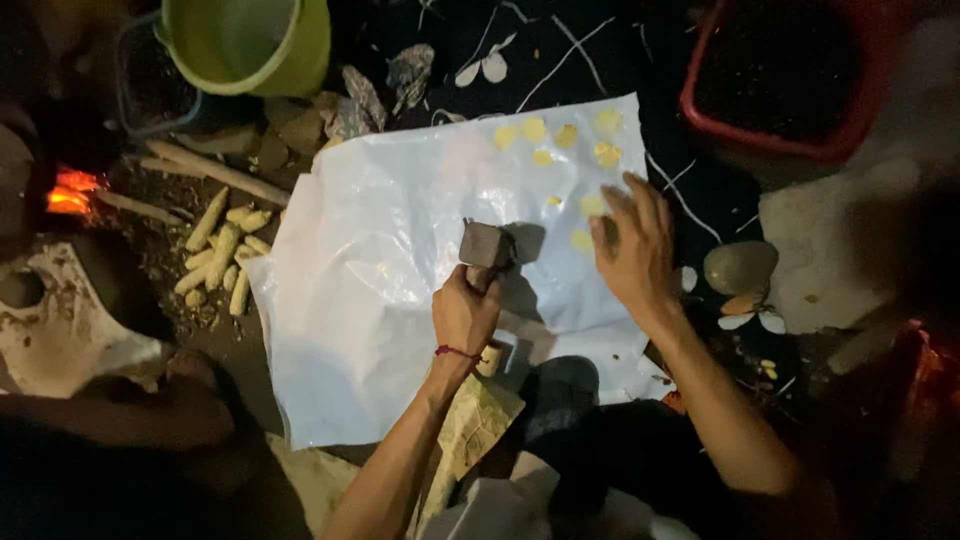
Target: Cracking open nuts one by one using a wooden mallet on a stone block
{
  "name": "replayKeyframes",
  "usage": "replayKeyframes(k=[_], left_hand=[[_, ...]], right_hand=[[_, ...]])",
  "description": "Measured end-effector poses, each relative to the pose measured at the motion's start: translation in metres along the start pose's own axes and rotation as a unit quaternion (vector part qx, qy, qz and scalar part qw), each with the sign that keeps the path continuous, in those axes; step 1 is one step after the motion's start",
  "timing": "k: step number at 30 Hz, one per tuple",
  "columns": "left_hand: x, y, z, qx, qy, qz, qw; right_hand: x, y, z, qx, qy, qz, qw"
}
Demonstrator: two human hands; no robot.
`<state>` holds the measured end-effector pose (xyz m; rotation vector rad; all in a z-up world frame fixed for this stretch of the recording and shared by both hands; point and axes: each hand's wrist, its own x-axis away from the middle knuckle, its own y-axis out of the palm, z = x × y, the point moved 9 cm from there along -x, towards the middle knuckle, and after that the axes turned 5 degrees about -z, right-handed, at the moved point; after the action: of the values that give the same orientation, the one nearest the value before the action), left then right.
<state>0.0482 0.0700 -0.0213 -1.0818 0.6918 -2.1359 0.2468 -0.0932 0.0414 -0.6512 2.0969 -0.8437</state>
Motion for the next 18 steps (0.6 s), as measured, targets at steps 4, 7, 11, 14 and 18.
replayKeyframes(k=[4,7,11,14,18], left_hand=[[-0.017,0.011,-0.011,0.036,0.019,0.037,0.998],[-0.01,0.005,-0.006,0.047,0.028,0.077,0.996],[0.001,-0.007,-0.01,0.092,0.011,0.091,0.992],[0.005,-0.009,-0.021,0.09,0.012,0.093,0.992],[0.01,-0.01,-0.023,0.08,0.021,0.09,0.992]], right_hand=[[0.024,0.026,-0.005,0.023,-0.027,0.017,0.999],[0.022,0.046,-0.014,0.064,-0.031,-0.02,0.997],[0.018,0.054,-0.018,0.042,-0.058,-0.052,0.996],[0.021,0.056,-0.019,0.03,-0.058,-0.04,0.997],[0.018,0.046,-0.022,0.013,-0.043,-0.032,0.998]])
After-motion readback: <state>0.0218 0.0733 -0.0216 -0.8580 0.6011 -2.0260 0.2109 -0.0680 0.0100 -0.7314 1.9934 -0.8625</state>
